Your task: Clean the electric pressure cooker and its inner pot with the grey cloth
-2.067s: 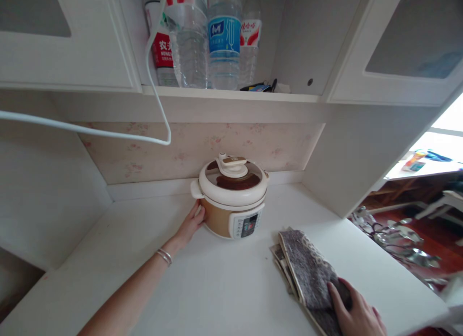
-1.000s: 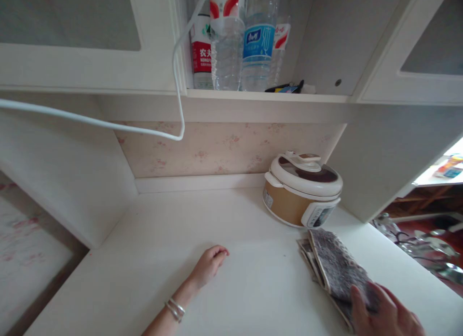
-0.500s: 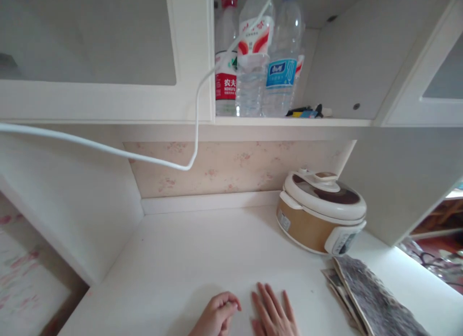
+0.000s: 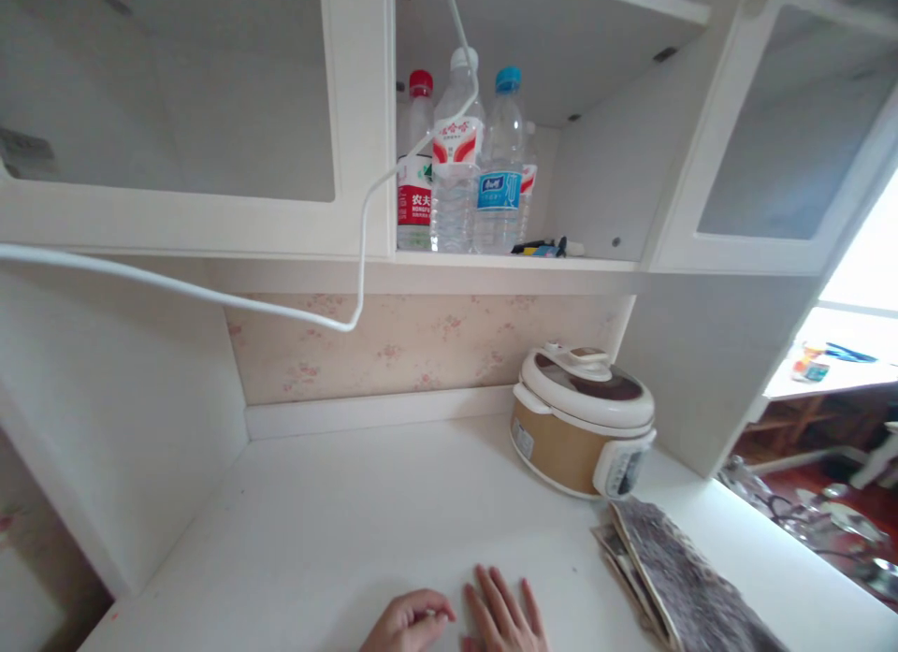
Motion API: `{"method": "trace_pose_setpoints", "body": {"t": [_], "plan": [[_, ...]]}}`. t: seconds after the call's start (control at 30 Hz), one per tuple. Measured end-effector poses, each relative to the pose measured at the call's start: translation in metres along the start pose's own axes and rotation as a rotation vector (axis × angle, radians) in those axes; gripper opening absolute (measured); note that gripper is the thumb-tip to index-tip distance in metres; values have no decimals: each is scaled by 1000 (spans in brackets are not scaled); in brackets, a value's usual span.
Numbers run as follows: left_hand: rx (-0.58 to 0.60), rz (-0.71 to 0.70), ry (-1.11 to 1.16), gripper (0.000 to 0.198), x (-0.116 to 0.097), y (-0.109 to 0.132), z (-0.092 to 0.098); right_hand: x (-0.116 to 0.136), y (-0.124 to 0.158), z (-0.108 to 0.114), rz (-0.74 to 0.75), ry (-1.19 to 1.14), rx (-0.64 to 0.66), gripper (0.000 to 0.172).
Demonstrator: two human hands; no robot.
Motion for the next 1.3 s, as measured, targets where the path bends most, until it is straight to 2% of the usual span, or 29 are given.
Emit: {"method": "trace_pose_setpoints", "body": {"t": [0.1,0.2,0.33,0.5,0.7,0.9,1.1,1.3], "plan": [[-25,23,21,29,5,4,-2,6,-2,28,-18,-65,123,47],[-98,-35,50,26,5,5,2,19,-2,55,-93,-109,195,46],[-175,-97,113,18,5,11,4,29,-3,73,-158,-139,253,42],[-97,-144,71,10,10,26,-10,31,-1,73,-175,-132,274,43],[-288,-200,203,9,15,31,2,32,3,70,-202,-134,244,42],[-248,-153,210,12,13,29,3,32,2,68,-189,-136,235,42],[-349,-162,308,12,14,25,11,30,1,66,-183,-123,228,42],[-332,-157,303,13,15,22,10,29,2,64,-181,-131,208,41]]}}
Point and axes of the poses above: each hand's wrist, its own y-axis away from the middle knuckle, its own z-axis out of the back of the hand, x = y × z, the point moved 5 cm from there along -y, towards the middle knuckle, and after that the axes turned 3 degrees about y, right-handed, at the moved point
